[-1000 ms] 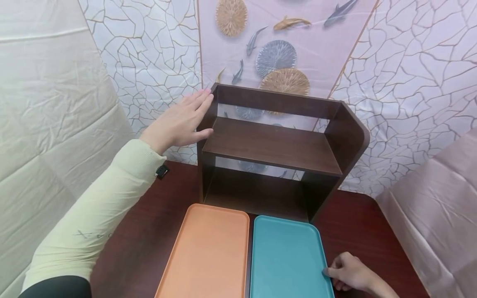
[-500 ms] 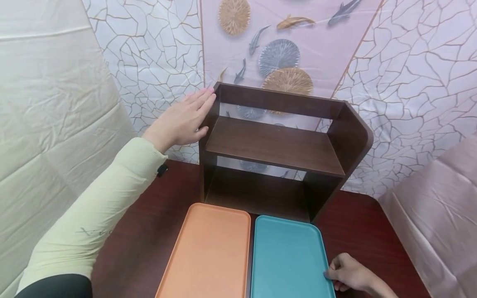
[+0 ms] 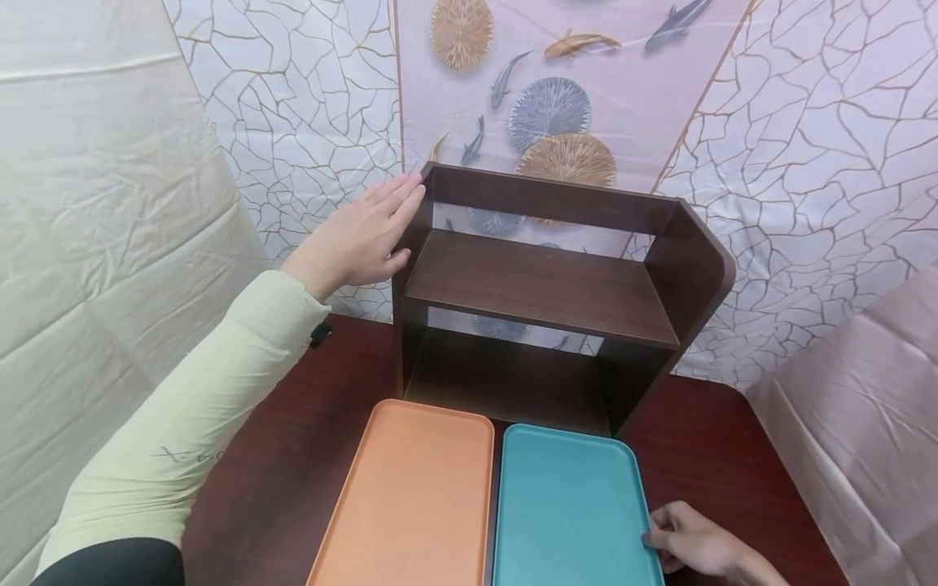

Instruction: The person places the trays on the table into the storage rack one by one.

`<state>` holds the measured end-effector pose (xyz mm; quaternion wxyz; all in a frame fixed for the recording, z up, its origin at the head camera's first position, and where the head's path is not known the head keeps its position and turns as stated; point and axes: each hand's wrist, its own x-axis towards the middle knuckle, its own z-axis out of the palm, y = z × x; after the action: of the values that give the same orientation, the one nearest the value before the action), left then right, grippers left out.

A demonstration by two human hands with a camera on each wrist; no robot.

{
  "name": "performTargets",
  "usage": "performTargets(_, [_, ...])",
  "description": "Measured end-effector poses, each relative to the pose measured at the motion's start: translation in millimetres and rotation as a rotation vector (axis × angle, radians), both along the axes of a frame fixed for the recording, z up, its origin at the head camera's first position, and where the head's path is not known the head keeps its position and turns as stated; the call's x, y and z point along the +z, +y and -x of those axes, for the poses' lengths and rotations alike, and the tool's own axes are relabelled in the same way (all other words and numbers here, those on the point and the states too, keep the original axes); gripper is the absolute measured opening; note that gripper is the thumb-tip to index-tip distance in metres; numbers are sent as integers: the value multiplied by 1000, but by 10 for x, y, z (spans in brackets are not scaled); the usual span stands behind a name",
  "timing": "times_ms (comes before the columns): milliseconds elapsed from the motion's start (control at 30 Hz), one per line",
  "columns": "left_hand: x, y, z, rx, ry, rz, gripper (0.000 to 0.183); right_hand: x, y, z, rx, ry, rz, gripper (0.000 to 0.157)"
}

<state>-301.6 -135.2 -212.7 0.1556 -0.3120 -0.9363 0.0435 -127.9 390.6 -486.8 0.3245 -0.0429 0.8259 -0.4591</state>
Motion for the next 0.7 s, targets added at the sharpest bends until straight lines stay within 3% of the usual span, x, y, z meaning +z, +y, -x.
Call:
performTargets(200, [2, -4, 4, 3, -6, 3, 82, -5, -9, -24, -28, -24, 46, 22])
performTargets(700, [-4, -2, 9, 2, -3, 7, 82, -27, 26, -52, -39, 1, 36, 27])
